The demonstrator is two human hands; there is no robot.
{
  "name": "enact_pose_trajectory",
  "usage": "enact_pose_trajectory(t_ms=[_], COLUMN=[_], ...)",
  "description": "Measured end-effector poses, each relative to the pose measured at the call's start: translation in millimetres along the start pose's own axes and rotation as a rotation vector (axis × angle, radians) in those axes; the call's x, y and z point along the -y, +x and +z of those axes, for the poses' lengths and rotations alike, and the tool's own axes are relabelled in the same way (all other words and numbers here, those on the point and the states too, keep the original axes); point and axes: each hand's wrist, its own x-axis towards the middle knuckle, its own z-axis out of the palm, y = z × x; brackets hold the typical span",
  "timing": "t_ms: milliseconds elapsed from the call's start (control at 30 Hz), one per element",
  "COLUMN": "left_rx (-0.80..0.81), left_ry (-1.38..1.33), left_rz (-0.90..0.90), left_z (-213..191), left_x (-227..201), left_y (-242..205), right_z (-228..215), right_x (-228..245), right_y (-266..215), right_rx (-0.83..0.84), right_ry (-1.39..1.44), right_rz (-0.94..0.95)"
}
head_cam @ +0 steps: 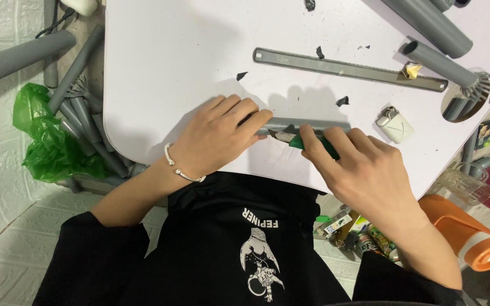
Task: Cutting and heat-joining PVC pipes using a utility knife and a lighter
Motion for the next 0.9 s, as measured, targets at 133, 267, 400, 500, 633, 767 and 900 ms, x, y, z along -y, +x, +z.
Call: enact_pose_trajectory(t_ms=[133, 267, 400, 500, 633, 767, 900], left_rx=[-0.064, -0.056, -0.049, -0.008, -0.001, 0.004, 0.018], left_ry=[-0.083, -0.186, -0.191, -0.111, -0.069, -0.067, -0.083], left_rz=[-0.029, -0.047, -0.041, -0.029, -0.009, -0.002, -0.004], left_z=[-2, -2, -15, -11, -13, -16, -15], left_x=[6, 12, 18, 25, 26, 28, 29], left_y=[0, -5, -2, -7, -4, -2, -1], right_z=[16, 19, 24, 24, 23, 25, 29], right_x=[-1, -2, -9, -12, -16, -19, -22], right_y=[4, 12, 16, 18, 23, 24, 24], right_rx=[-0.008, 0.04, 0.014, 0.014, -0.013, -0.002, -0.005], right_ry=[-0.029, -0.019, -0.032, -0.009, -0.106, -0.086, -0.061], right_rz=[-0.067, -0.114, -0.115, -0.107, -0.123, -0.127, -0.125])
